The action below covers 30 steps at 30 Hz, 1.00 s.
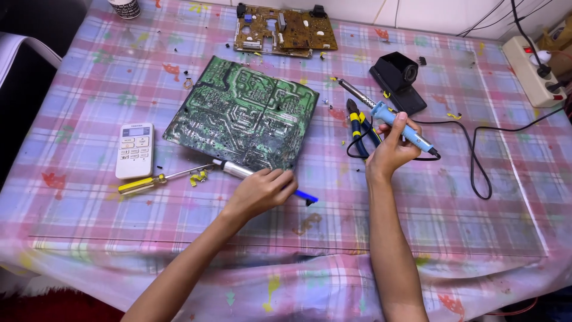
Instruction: Using a soldering iron and a desoldering pump to remove solder from components on a printed circuit board.
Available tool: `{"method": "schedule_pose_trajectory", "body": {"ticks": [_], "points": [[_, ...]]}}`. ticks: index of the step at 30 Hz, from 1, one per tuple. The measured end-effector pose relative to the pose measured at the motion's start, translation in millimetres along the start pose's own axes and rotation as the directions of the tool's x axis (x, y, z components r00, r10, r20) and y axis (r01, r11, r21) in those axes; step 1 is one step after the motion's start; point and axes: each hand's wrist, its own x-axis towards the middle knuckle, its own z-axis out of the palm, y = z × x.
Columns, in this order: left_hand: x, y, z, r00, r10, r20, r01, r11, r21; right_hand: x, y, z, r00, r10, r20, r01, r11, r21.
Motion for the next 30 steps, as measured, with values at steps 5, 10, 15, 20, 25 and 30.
{"method": "schedule_pose_trajectory", "body": {"ticks": [5,10,15,20,25,30], "points": [[-15.3,-9.6,-41.8,0.999,0.019,0.028,-0.017,0.999,-0.047,-2.1,-4.3,1.8,1.0,0.026,0.0,-0.026,1.0,0.002],[-45.1,-11.6,-58.6,0.982,-0.108,0.158,0.113,0.993,-0.027,0.8,3.9,-1.7,0.999,0.04,-0.01,-0.04,0.999,0.021],[-55.8,-5.1,-72.8,0.738,-0.601,0.308,0.628,0.778,0.015,2.8,7.0,-3.2,0.998,0.058,-0.011,-0.058,0.998,0.023],[-15.7,-2.0,-94.8,0.263,-0.841,0.473,0.963,0.256,-0.08,2.6,9.2,-6.1,0.997,0.077,0.0,-0.077,0.997,0.028],[-7.8,-9.7,-87.8,0.053,-0.832,0.553,0.998,0.027,-0.054,3.2,9.6,-6.4,0.996,0.088,-0.005,-0.088,0.995,0.038],[-25.1,-28.7,-69.5,0.095,-0.809,0.58,0.988,0.004,-0.156,1.8,5.9,-4.6,0.996,0.089,0.001,-0.089,0.995,0.035]]}}
